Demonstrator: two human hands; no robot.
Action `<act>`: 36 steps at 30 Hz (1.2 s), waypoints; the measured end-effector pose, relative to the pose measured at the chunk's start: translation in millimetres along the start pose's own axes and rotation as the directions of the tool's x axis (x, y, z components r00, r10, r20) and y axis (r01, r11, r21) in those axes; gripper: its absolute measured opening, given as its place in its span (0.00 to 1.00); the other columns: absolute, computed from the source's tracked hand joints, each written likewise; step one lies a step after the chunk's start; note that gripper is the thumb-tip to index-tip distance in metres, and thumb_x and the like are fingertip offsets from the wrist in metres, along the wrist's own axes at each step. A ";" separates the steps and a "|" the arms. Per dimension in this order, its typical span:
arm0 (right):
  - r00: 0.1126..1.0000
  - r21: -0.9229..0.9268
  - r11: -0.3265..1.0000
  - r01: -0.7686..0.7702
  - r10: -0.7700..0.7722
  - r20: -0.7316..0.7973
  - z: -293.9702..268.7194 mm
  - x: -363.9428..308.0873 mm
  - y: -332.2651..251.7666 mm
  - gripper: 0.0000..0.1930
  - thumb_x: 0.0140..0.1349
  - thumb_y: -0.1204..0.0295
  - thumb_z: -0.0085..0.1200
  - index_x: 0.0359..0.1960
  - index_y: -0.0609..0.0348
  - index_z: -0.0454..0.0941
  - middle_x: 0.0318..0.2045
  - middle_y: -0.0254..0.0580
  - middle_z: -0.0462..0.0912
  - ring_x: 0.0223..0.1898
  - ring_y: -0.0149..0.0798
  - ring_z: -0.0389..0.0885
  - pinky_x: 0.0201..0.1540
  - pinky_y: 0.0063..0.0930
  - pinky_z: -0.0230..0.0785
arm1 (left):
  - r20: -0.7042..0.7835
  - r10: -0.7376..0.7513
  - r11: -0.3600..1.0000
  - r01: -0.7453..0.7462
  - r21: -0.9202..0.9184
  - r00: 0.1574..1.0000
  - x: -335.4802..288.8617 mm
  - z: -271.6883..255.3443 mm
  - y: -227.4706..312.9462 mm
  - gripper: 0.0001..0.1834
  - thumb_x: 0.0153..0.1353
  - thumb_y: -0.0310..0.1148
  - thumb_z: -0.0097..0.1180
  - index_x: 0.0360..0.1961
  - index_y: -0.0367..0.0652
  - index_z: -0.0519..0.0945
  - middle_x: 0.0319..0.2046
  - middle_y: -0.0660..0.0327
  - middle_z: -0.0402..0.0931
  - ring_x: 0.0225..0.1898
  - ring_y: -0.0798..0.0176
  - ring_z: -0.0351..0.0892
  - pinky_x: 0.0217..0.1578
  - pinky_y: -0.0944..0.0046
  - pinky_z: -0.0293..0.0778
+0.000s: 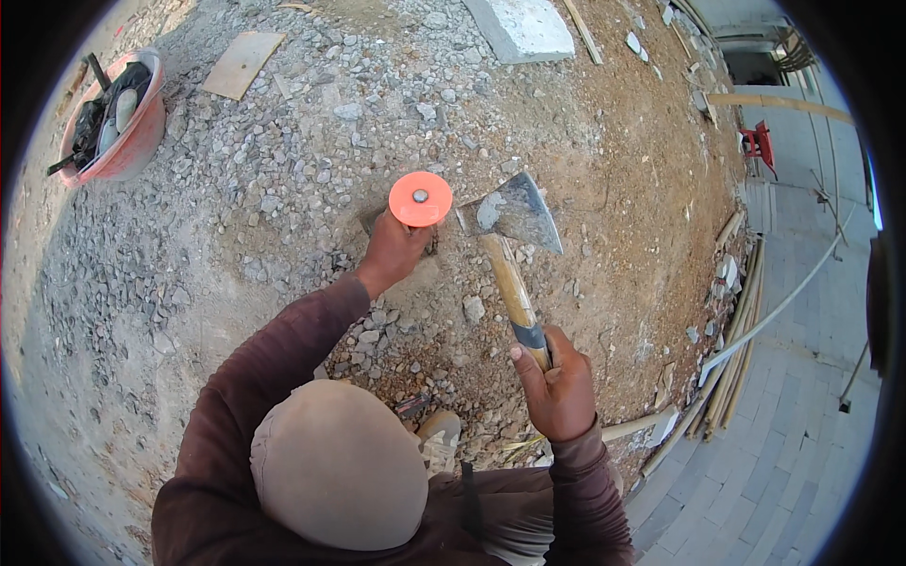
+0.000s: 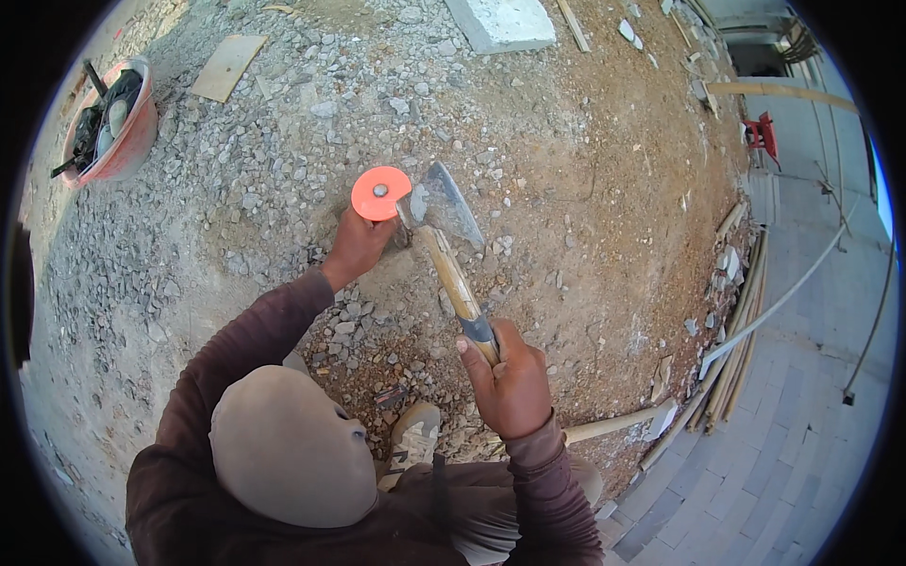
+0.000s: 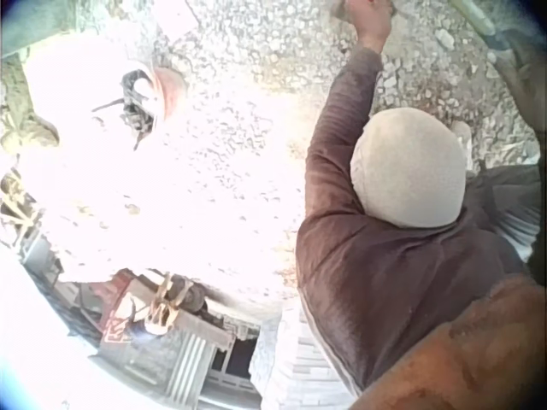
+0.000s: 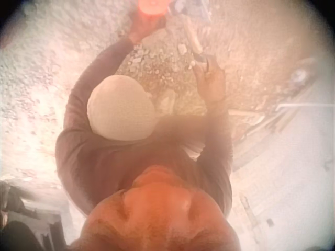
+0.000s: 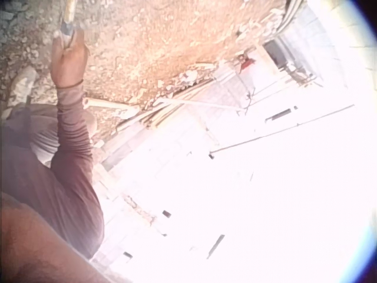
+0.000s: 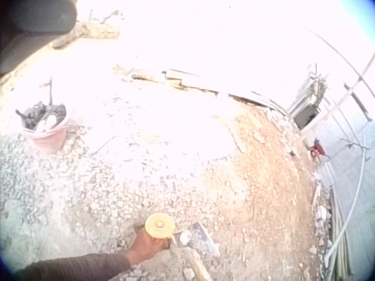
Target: The person places a hand chisel into a hole in the ground and strikes it repeatedly using an axe.
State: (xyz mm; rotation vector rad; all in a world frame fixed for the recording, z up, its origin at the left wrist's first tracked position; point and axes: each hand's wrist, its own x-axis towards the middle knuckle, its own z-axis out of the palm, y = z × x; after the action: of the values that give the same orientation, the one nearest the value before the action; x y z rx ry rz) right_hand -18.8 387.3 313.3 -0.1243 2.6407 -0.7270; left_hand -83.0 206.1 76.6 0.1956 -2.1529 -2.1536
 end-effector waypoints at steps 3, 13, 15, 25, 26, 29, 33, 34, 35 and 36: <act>0.999 0.002 0.999 0.032 -0.032 -0.032 -2.4 -2.4 -1.0 0.11 0.62 0.68 0.58 0.40 0.62 0.75 0.17 0.47 0.75 0.19 0.44 0.78 0.25 0.32 0.67 | -0.012 0.052 0.999 -0.052 0.012 0.999 9.9 0.9 -1.8 0.15 0.58 0.32 0.59 0.45 0.37 0.78 0.36 0.50 0.81 0.38 0.50 0.81 0.38 0.57 0.74; 0.704 0.428 0.662 0.615 -0.217 -0.676 -12.0 15.5 -27.9 0.16 0.67 0.61 0.52 0.39 0.65 0.69 0.22 0.42 0.72 0.19 0.30 0.71 0.20 0.24 0.65 | 0.217 0.078 0.956 -0.135 0.262 0.973 32.7 -0.4 -12.5 0.17 0.57 0.37 0.62 0.44 0.38 0.79 0.39 0.48 0.80 0.41 0.43 0.78 0.40 0.55 0.74; 0.635 0.402 0.612 0.681 -0.221 -0.740 12.8 29.4 -20.6 0.15 0.70 0.59 0.45 0.33 0.59 0.65 0.20 0.37 0.71 0.18 0.26 0.68 0.20 0.21 0.63 | 0.250 0.072 0.963 -0.133 0.233 0.965 33.7 3.5 -10.7 0.18 0.57 0.40 0.63 0.43 0.38 0.79 0.39 0.46 0.79 0.42 0.42 0.77 0.40 0.54 0.74; 0.986 0.010 0.992 -0.124 0.122 0.117 54.7 -9.3 69.0 0.14 0.64 0.64 0.53 0.42 0.63 0.72 0.29 0.59 0.81 0.32 0.62 0.80 0.33 0.47 0.70 | 0.117 -0.048 0.987 0.029 0.159 0.992 51.9 -24.3 -25.4 0.15 0.65 0.36 0.57 0.45 0.35 0.75 0.38 0.63 0.77 0.39 0.70 0.74 0.43 0.65 0.72; 0.984 0.014 0.991 -0.134 0.131 0.121 49.1 -11.7 59.9 0.14 0.64 0.64 0.53 0.42 0.63 0.72 0.29 0.59 0.81 0.32 0.62 0.80 0.33 0.47 0.70 | 0.007 0.032 0.996 -0.032 0.081 0.999 56.1 -29.1 -15.5 0.14 0.65 0.35 0.57 0.45 0.35 0.75 0.39 0.63 0.77 0.39 0.69 0.75 0.44 0.65 0.72; 0.989 0.086 0.985 -0.148 0.147 0.023 26.1 -26.8 43.0 0.12 0.65 0.66 0.54 0.41 0.62 0.73 0.25 0.53 0.79 0.28 0.55 0.81 0.31 0.40 0.70 | -0.057 0.116 0.987 -0.121 -0.104 0.992 64.6 -58.3 42.1 0.13 0.64 0.35 0.57 0.45 0.37 0.76 0.39 0.60 0.79 0.40 0.65 0.77 0.45 0.63 0.72; 0.985 0.280 0.949 -0.148 0.167 -0.048 30.6 -26.9 54.7 0.11 0.65 0.67 0.55 0.42 0.62 0.73 0.18 0.43 0.74 0.21 0.40 0.77 0.26 0.34 0.67 | 0.152 0.346 0.905 -0.372 0.206 0.926 49.2 -63.8 36.5 0.11 0.62 0.30 0.57 0.43 0.37 0.78 0.39 0.58 0.79 0.42 0.61 0.78 0.45 0.62 0.73; 0.984 0.273 0.949 -0.160 0.174 -0.030 31.2 -24.9 54.0 0.11 0.65 0.67 0.55 0.42 0.62 0.73 0.18 0.44 0.75 0.21 0.41 0.77 0.26 0.34 0.67 | 0.214 0.510 0.721 -0.550 0.423 0.833 38.8 -52.9 31.2 0.09 0.64 0.28 0.54 0.43 0.35 0.78 0.42 0.58 0.77 0.43 0.62 0.77 0.47 0.62 0.72; 0.984 0.269 0.948 -0.168 0.178 -0.012 32.3 -23.6 52.6 0.11 0.65 0.68 0.55 0.41 0.62 0.73 0.19 0.45 0.75 0.21 0.42 0.78 0.27 0.34 0.67 | 0.227 0.511 0.713 -0.556 0.428 0.829 28.7 -44.0 30.0 0.09 0.64 0.28 0.54 0.43 0.35 0.78 0.42 0.58 0.77 0.43 0.62 0.77 0.47 0.62 0.72; 0.982 0.280 0.944 -0.174 0.186 -0.016 37.0 -23.1 56.2 0.11 0.65 0.68 0.55 0.41 0.62 0.73 0.19 0.45 0.75 0.21 0.42 0.78 0.27 0.34 0.67 | 0.159 0.372 0.854 -0.405 0.326 0.914 18.1 -32.6 24.9 0.09 0.64 0.27 0.53 0.43 0.36 0.77 0.42 0.57 0.77 0.44 0.60 0.77 0.48 0.61 0.72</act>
State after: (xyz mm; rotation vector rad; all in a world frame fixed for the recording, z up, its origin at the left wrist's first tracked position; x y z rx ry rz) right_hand 18.2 422.5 263.8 0.2107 2.5138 -1.0345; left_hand -96.5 171.1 101.1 -0.3008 -2.3631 -1.5741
